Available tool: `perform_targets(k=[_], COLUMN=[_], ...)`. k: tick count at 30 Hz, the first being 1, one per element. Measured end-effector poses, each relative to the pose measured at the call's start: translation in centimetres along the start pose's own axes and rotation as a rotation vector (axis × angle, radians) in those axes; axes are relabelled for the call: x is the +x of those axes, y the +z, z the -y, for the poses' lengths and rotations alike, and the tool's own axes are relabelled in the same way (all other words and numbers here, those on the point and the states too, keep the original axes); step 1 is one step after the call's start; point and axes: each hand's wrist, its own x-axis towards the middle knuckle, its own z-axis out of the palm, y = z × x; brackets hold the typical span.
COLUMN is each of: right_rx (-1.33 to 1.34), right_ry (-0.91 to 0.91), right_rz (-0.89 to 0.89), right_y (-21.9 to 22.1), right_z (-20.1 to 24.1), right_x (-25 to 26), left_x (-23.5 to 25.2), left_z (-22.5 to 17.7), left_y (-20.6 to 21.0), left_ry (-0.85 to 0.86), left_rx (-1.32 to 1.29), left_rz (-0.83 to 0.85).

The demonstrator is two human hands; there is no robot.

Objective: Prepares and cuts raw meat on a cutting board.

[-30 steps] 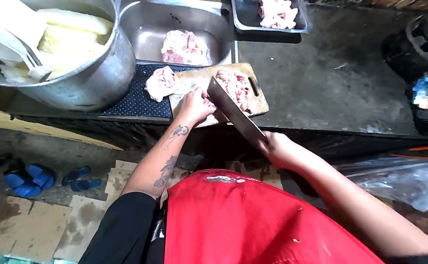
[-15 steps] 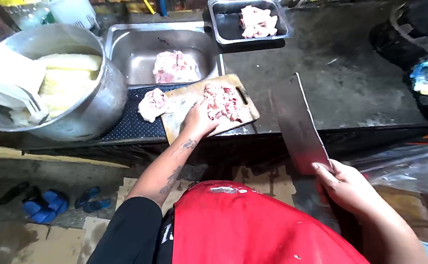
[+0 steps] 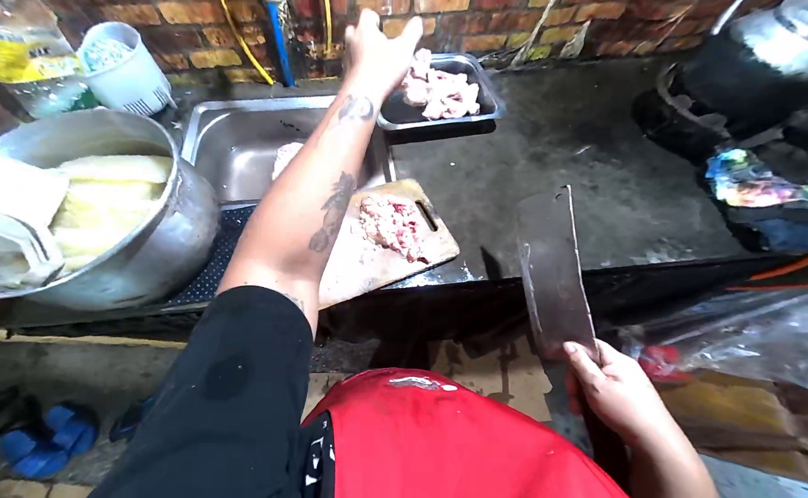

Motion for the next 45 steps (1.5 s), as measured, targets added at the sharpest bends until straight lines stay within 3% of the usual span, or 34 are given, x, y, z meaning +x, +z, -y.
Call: perform_targets(k=[3, 6, 10, 14, 17, 20, 25, 32, 38, 42, 45], right_rx=[-0.02, -0.054, -0.102, -0.116, -0.113, -0.112, -0.116, -0.166, -0.158, -0.208, -0.237], right_ry=[-0.035, -0.048, -0.116, -0.188, -0.263, -0.316, -0.325, -0.34, -0.519, -0.581, -0.605], right_rz=[0.05, 0.08, 0.124, 0.179, 0.236, 0.296, 0.322, 0.3, 0.311, 0.31, 0.334], right_y=[0.4, 0.4, 0.7, 1.6, 2.5, 3.0, 3.3, 4.0, 7.4, 11.2, 13.8], right_z=[-0.3, 0.0, 1.6, 3.4, 4.2, 4.6, 4.2, 5.0, 7.7, 9.7, 11.2], right_x=[0.4, 0.8, 1.6, 2.6, 3.1, 3.1, 3.0, 3.9, 4.8, 5.0, 5.1], left_x=[-1.9, -6.1, -11.6, -14.7, -15.0, -14.2, -14.0, -14.7, -15.8, -17.5, -19.3], left_z=[1.3, 6.8, 14.3, 19.6, 22.6, 25.4, 24.7, 22.3, 18.3, 19.7, 21.9], left_y=[-3.8, -7.9, -12.2, -11.5, -10.2, -10.0, -9.7, -7.4, -5.0, -2.1, -0.5], left_ry=[0.198, 0.264, -0.119, -0.32, -0.408, -0.508, -0.588, -0.291, -0.255, -0.321, -0.365], left_rx=[0.192, 0.4, 0.603, 0.692, 0.622, 0.365, 0.152, 0.199, -0.232, -0.192, -0.252], left_rz=[-0.077, 0.016, 0.192, 0.287, 0.246, 0.16, 0.212, 0.201, 0.105, 0.119, -0.051])
